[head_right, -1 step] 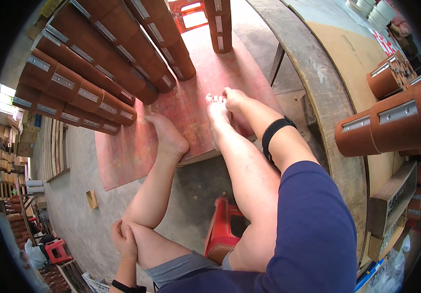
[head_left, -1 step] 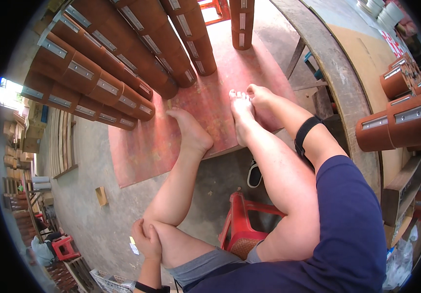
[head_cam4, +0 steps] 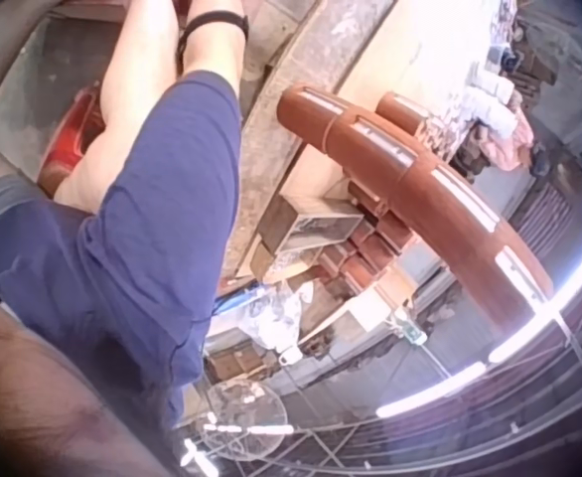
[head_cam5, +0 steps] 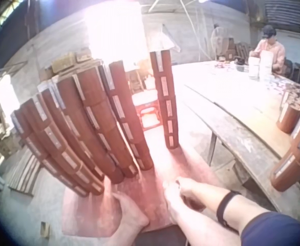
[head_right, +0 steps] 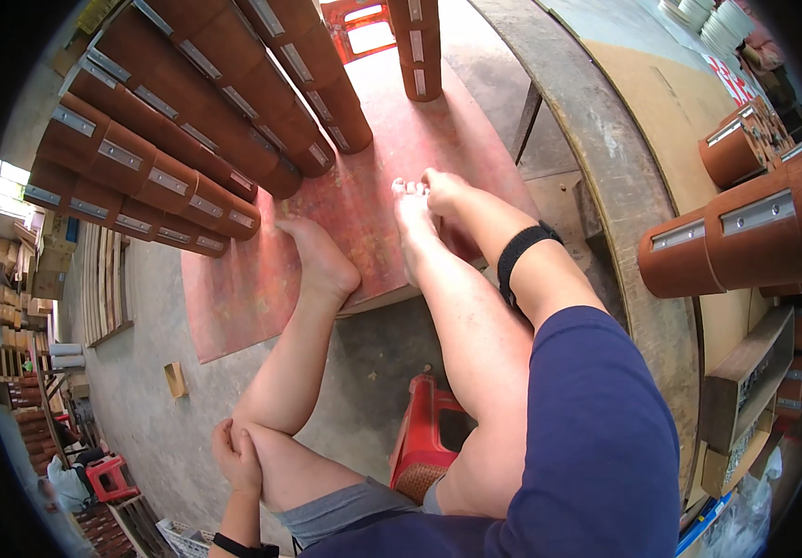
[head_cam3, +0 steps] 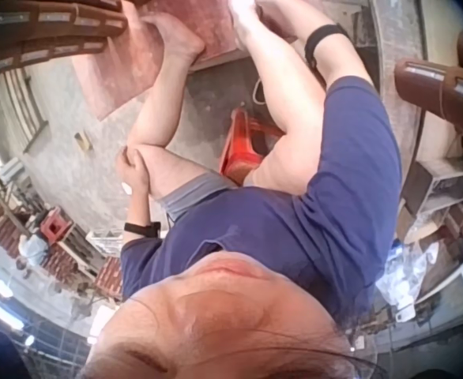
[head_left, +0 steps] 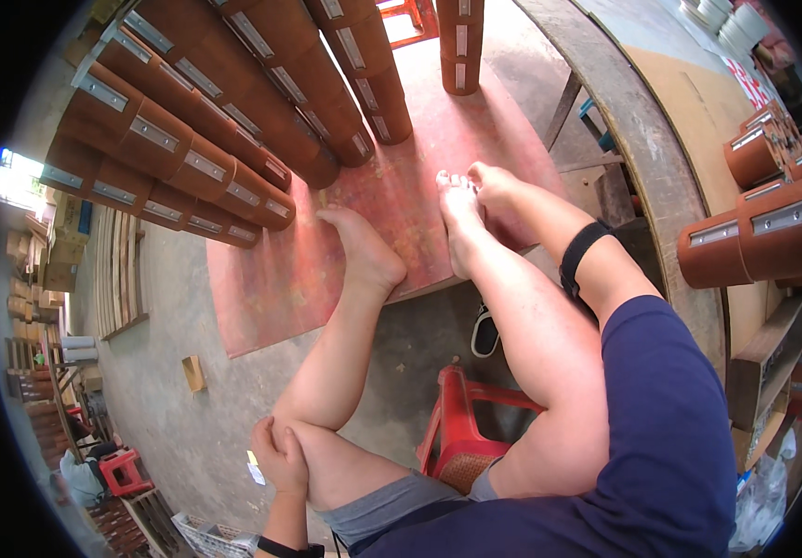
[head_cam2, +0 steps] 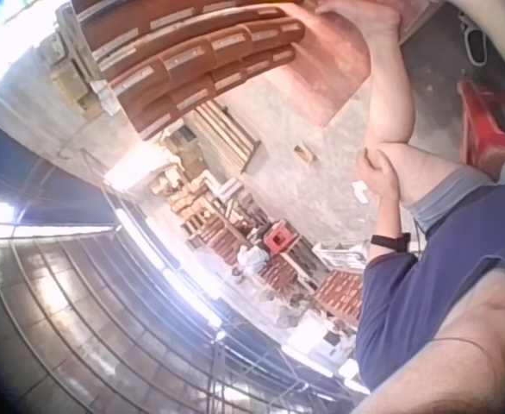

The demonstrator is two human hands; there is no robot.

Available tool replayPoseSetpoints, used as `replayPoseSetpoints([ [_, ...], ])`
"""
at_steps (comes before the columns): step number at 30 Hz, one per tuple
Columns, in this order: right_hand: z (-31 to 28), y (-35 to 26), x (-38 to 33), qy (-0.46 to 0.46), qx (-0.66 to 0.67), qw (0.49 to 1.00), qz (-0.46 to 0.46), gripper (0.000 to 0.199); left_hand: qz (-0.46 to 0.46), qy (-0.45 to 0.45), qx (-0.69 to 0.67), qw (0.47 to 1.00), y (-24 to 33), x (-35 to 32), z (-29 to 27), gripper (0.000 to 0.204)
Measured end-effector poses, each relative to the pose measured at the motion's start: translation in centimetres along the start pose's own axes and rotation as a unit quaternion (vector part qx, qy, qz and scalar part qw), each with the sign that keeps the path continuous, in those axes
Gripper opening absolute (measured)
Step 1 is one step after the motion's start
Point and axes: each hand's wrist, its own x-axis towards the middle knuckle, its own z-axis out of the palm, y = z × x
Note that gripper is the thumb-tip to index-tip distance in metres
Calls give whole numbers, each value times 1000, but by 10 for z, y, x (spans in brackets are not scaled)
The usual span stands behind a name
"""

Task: The person assembles small metal components onto a wooden cylindrical block using a powered driver and a hammer.

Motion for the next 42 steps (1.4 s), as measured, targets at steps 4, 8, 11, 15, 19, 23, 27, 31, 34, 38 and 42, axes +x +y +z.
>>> replayPoseSetpoints([
  [4,-1,-23,-11,-48,-55,997,-9,31,-7,7,5,1000,-6,-1,-1,34],
  [8,-9,-16,-5,-44,-18,999,6,27,-8,4,13,1000,-1,-1,-2,34],
  [11,-1,-8,-3,-19,-30,999,4,29,-1,5,11,1000,-3,0,0,34],
  [15,-1,-29,-17,-85,-100,991,-5,33,-7,7,21,1000,-2,0,-3,34],
  [19,-13,-25,-14,-72,-93,993,-19,30,-3,10,19,1000,-2,-1,-1,33],
  [23,-7,-16,-13,-24,-23,999,0,31,-4,10,15,1000,-1,-1,-1,33],
  [27,3,-9,-7,24,-11,999,-24,32,-1,6,11,1000,0,0,-1,33],
  [31,-6,-19,-9,-52,-84,995,-34,27,-1,8,13,1000,-3,-1,-2,33],
  [34,-18,-13,-6,-127,14,992,23,23,-2,9,9,1000,-3,-2,-2,33],
  [38,-11,-8,-9,-19,-21,999,-18,24,-2,18,9,1000,-4,-3,1,33],
  [42,-10,-14,-20,-29,-71,997,-32,25,1,11,2,1000,0,0,4,33],
])
